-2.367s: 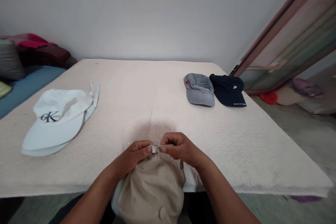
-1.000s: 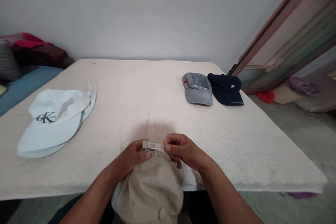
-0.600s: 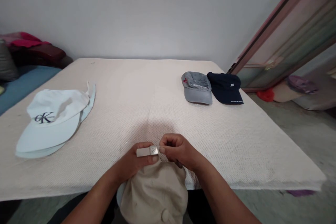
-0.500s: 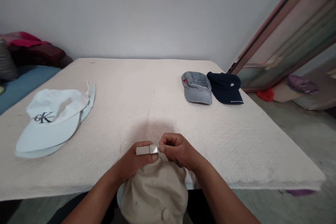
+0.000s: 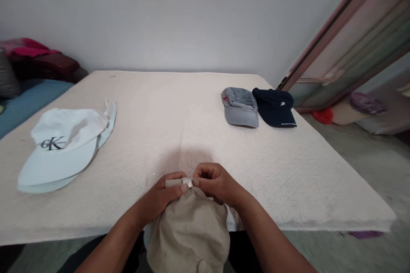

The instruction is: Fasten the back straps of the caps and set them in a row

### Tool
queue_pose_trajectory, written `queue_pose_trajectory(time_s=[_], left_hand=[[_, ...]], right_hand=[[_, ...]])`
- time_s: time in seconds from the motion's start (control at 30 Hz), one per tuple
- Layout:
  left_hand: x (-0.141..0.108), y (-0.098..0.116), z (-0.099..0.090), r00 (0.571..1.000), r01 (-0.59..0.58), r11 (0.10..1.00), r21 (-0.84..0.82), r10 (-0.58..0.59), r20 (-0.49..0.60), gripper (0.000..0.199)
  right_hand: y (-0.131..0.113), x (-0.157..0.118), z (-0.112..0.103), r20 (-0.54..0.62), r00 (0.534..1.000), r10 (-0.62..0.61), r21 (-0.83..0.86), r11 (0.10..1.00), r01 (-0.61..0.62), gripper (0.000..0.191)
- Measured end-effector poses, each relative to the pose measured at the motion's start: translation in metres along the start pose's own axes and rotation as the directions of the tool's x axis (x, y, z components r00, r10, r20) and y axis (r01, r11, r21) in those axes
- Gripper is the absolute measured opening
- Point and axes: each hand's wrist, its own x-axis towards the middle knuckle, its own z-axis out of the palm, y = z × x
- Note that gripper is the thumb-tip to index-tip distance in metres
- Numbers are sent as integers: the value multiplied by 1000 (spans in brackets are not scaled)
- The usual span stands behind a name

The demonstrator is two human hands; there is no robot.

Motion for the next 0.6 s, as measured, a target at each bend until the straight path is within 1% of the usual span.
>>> queue_pose_trajectory(time_s=[0.03, 0.17, 0.23, 0.3, 0.37, 0.47, 0.6], left_hand=[[0, -1, -1, 1000, 6, 1000, 10, -6, -5, 20], [-1, -2, -2, 993, 52, 998, 38, -48, -105, 24], [-1, -1, -1, 994, 45, 998, 37, -41, -97, 24], [-1, 1, 0, 997, 14, 999, 35, -11, -75, 21], [-1, 3, 1, 997, -5, 1000, 26, 7, -83, 21], [0, 5, 1, 995, 8, 1000, -4, -8, -96, 21], [1, 1, -1, 996, 12, 999, -37, -16, -85, 21]], right_hand=[[0, 0, 0, 3, 1000, 0, 5, 1000, 0, 22], [-1, -1, 0, 23, 1000, -8, 37, 999, 7, 24], [-1, 0, 1, 24, 1000, -6, 36, 999, 5, 24], [-1, 1, 1, 19, 1000, -1, 16, 1000, 0, 24], [-2, 2, 1, 10, 1000, 6, -9, 1000, -6, 25], [-2, 3, 2, 1, 1000, 5, -21, 1000, -5, 24], [-1, 3, 3, 25, 1000, -7, 24, 1000, 7, 23]])
